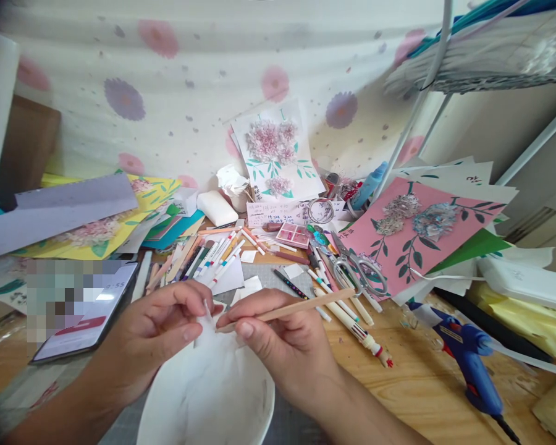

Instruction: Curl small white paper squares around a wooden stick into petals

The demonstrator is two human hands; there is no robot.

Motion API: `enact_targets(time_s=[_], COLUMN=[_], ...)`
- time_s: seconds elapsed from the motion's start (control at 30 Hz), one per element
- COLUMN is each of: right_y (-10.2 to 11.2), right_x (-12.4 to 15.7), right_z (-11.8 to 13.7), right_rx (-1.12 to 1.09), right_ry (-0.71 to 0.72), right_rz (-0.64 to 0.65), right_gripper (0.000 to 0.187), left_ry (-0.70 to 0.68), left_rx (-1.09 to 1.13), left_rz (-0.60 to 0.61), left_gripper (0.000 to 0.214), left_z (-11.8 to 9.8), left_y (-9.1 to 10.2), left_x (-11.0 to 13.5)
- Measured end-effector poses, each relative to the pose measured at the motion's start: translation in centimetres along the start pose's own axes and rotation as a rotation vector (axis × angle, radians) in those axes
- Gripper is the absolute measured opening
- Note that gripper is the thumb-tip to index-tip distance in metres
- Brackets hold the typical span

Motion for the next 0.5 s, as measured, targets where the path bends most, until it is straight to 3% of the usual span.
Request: enact_targets(time_s=[0.37,0.5], right_y=[-0.13,-0.06], right_x=[0.30,0.34], right_z=[-0.57,-0.67], right_rx=[-0.118,-0.124], right_ry=[-0.076,-0.078], right_rz=[0.007,0.001], right_gripper=[0.014,0.014], left_ry=[0.145,0.129], left_rx=[0.032,0.022], left_rz=[-0.126,-0.122], left_gripper=[0.013,0.014], left_z=[0.77,0.69], left_y=[0.50,0.56], left_x=[0.15,0.10])
Point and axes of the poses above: each hand's wrist, its own x-axis away from the middle knuckle, its own y-axis out of the back of the hand, z = x × y, the point moved 3 cm from there along -x, towards the middle knuckle, and after that the axes turned 12 degrees about -z, right-handed, at the moved point
